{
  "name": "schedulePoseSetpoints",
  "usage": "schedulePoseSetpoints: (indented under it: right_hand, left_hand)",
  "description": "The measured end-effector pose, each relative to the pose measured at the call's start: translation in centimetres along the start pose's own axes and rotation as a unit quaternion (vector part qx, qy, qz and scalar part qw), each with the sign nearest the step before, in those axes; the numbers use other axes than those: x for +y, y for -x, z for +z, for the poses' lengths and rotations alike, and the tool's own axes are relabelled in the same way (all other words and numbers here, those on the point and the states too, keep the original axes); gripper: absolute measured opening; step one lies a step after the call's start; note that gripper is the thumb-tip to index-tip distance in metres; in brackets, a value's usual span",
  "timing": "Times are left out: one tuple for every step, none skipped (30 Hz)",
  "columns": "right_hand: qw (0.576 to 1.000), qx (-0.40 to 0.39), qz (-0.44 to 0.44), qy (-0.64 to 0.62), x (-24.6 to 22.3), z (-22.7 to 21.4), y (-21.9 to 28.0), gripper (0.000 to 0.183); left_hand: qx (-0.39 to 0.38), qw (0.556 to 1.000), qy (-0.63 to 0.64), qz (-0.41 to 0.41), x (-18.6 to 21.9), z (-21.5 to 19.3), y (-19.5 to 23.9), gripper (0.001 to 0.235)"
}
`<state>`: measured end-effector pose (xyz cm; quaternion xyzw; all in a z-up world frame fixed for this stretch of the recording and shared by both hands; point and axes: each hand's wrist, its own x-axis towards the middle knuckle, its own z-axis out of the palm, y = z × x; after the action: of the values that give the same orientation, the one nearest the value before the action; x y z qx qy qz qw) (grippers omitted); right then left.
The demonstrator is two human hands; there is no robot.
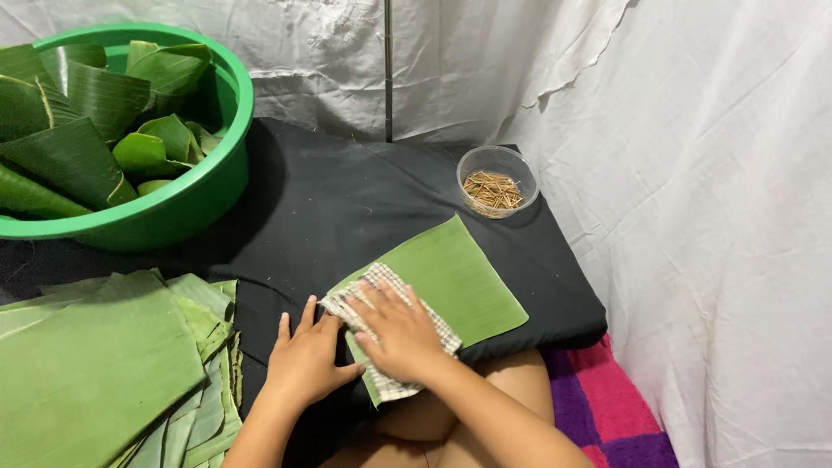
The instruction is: Cleaning banana leaves by wiping them with a cloth and stacking them.
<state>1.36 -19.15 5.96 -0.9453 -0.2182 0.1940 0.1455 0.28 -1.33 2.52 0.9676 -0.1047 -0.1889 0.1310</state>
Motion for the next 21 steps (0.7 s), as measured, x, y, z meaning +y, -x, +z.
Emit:
schedulePoseSetpoints:
  right_hand:
    - [1.0, 0.002, 0.0, 0.002, 1.6, 0.2, -0.4, 0.065]
    - [0.999, 0.033, 0.018, 0.006, 3.1, 0.3, -0.7, 0.066]
    - [0.997, 0.067, 0.036, 0.009, 4.6, 0.5, -1.1, 0.068]
    - [0.997, 0.071, 0.035, 0.01, 6.8, 0.4, -1.7, 0.068]
    - [0.993, 0.092, 0.069, 0.03, 8.8, 0.6, -2.1, 0.069]
    - [0.987, 0.112, 0.102, 0.05, 10.9, 0.8, -2.4, 0.069]
    - [0.987, 0.114, 0.104, 0.049, 12.0, 0.2, -2.3, 0.069]
    - [0.981, 0.121, 0.149, 0.037, 13.0, -0.4, -2.1, 0.07]
    - [0.972, 0.128, 0.194, 0.025, 14.2, -1.1, -1.9, 0.071]
    - [0.972, 0.129, 0.195, 0.024, 13.7, -1.3, -1.6, 0.071]
    - [0.969, 0.129, 0.21, 0.014, 13.2, -1.6, -1.3, 0.068]
    - [0.966, 0.129, 0.224, 0.004, 12.8, -1.9, -1.0, 0.065]
    - [0.965, 0.13, 0.226, 0.004, 10.9, -2.0, -0.6, 0.065]
    - [0.969, 0.118, 0.215, -0.029, 9.0, -2.0, -0.2, 0.06]
    - [0.971, 0.107, 0.203, -0.062, 7.2, -2.1, 0.1, 0.057]
    - [0.971, 0.11, 0.205, -0.061, 6.1, -0.4, -0.1, 0.057]
    - [0.982, 0.109, 0.134, -0.069, 5.0, 1.6, -0.2, 0.057]
    - [0.989, 0.108, 0.062, -0.077, 4.0, 3.5, -0.4, 0.057]
    - [0.989, 0.108, 0.064, -0.074, 2.4, 3.7, 0.3, 0.057]
    - [0.995, 0.08, 0.023, -0.052, 0.7, 3.9, 0.9, 0.058]
    - [0.998, 0.051, -0.018, -0.031, -1.2, 4.2, 1.5, 0.061]
  left_hand:
    - [0.002, 1.0, 0.0, 0.001, 0.2, -0.2, 0.0, 0.087]
    - [-0.021, 1.0, -0.013, -0.014, 0.5, -0.5, 0.1, 0.084]
    - [-0.044, 0.998, -0.029, -0.027, 0.6, -0.8, 0.1, 0.081]
    - [-0.041, 0.998, -0.031, -0.026, 0.6, -0.8, -0.1, 0.081]
    - [-0.038, 0.998, -0.032, -0.03, 0.7, -0.7, -0.1, 0.082]
    - [-0.035, 0.998, -0.033, -0.034, 0.7, -0.5, 0.0, 0.082]
    - [-0.034, 0.998, -0.035, -0.033, 0.9, -0.8, 0.1, 0.082]
    - [-0.046, 0.998, -0.037, -0.034, 1.0, -1.2, 0.2, 0.081]
    - [-0.058, 0.997, -0.038, -0.035, 1.3, -1.5, 0.2, 0.079]
    - [-0.058, 0.997, -0.04, -0.033, 1.3, -1.6, 0.3, 0.079]
    - [-0.057, 0.997, -0.037, -0.037, 1.3, -1.6, 0.3, 0.079]
    - [-0.056, 0.997, -0.035, -0.041, 1.3, -1.6, 0.4, 0.08]
    - [-0.055, 0.997, -0.036, -0.039, 1.6, -1.9, 0.5, 0.08]
    - [-0.069, 0.996, -0.037, -0.045, 1.9, -2.3, 0.7, 0.079]
    - [-0.082, 0.995, -0.038, -0.05, 2.1, -2.7, 0.7, 0.079]
    - [-0.08, 0.995, -0.039, -0.047, 1.6, -2.1, 0.2, 0.079]
    - [-0.058, 0.996, -0.047, -0.048, 1.2, -1.2, -0.2, 0.083]
    - [-0.035, 0.997, -0.054, -0.048, 0.8, -0.3, -0.6, 0.088]
    - [-0.034, 0.997, -0.052, -0.046, 0.6, 0.1, -0.7, 0.088]
    - [-0.032, 0.998, -0.041, -0.046, 0.5, 0.4, -0.9, 0.093]
    - [-0.028, 0.998, -0.032, -0.047, 0.1, 0.7, -1.0, 0.099]
